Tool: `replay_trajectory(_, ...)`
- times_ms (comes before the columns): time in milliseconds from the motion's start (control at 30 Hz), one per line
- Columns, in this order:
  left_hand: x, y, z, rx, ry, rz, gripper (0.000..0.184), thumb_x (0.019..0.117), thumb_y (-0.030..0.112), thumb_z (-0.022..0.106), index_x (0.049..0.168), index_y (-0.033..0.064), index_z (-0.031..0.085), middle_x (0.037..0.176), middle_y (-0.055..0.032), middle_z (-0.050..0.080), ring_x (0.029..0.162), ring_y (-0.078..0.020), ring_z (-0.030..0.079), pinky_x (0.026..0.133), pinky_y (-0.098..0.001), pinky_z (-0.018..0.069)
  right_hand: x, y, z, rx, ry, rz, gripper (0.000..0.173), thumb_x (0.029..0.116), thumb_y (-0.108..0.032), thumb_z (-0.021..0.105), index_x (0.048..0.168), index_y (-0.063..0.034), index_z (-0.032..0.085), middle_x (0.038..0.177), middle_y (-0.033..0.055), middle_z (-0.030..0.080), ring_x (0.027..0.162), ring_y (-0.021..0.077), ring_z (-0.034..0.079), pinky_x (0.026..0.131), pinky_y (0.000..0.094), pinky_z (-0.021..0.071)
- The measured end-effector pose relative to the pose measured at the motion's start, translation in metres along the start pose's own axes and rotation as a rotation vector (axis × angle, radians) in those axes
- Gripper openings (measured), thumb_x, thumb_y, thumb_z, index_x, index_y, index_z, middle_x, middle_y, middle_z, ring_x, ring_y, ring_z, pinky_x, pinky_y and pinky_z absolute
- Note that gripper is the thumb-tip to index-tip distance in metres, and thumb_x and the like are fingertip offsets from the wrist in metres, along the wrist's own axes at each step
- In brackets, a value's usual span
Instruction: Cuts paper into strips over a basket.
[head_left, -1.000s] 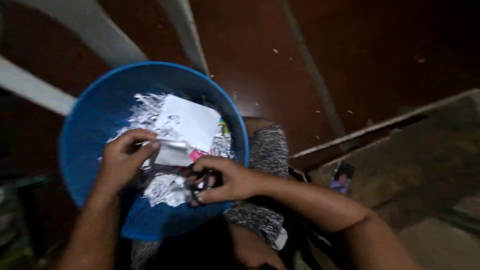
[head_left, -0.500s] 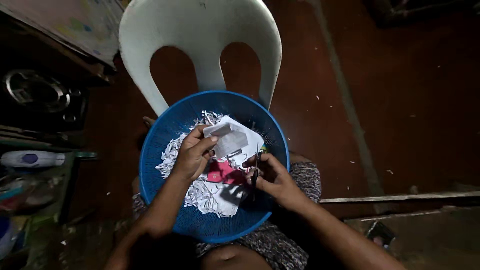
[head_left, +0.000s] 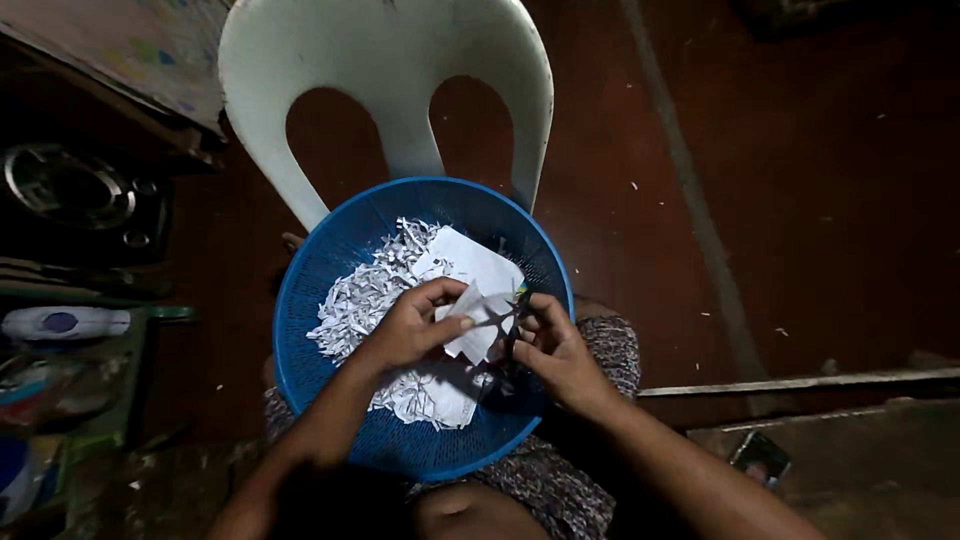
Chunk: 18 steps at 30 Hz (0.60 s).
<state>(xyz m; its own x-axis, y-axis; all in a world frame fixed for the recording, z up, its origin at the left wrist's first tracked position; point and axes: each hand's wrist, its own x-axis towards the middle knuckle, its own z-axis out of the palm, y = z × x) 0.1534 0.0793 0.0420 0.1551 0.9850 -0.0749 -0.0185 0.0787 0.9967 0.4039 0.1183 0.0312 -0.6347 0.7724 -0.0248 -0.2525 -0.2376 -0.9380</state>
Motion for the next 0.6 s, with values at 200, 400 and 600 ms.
replay_trajectory(200, -0.004, 0.006, -0.014, -0.474, 0.118, -0.065, 0.047, 0.0951, 0.016, 0.065, 0.140, 0.0131, 0.053, 0.120, -0.0103, 0.068, 0.103, -0.0192, 0.070, 0.090, -0.0400, 0.0603, 0.001, 0.004, -0.003, -0.013, -0.045, -0.029, 0.042, 0.0976, -0.003, 0.063, 0.135, 0.0049, 0.045, 0.120, 0.0193, 0.064, 0.104, 0.0280, 0.068, 0.089, 0.0426, 0.0599)
replay_trajectory(400, 0.001, -0.001, 0.011, -0.079, 0.035, -0.132, 0.031, 0.0925, 0.009, 0.072, 0.122, 0.0049, 0.061, 0.106, -0.0088, 0.072, 0.092, -0.0173, 0.072, 0.081, -0.0345, 0.0615, 0.000, 0.001, -0.001, 0.035, -0.113, 0.029, 0.052, 0.0947, 0.010, 0.057, 0.140, 0.0012, 0.033, 0.109, 0.0157, 0.069, 0.095, 0.0232, 0.071, 0.085, 0.0397, 0.0607)
replay_trajectory(600, 0.002, -0.010, 0.019, 0.140, 0.010, 0.066, 0.024, 0.0936, 0.011, 0.071, 0.117, 0.0060, 0.068, 0.109, -0.0038, 0.073, 0.099, -0.0143, 0.070, 0.088, -0.0337, 0.0605, -0.001, 0.001, 0.000, -0.033, -0.042, 0.029, 0.050, 0.0938, 0.005, 0.062, 0.138, 0.0002, 0.039, 0.098, 0.0130, 0.068, 0.083, 0.0197, 0.069, 0.076, 0.0351, 0.0599)
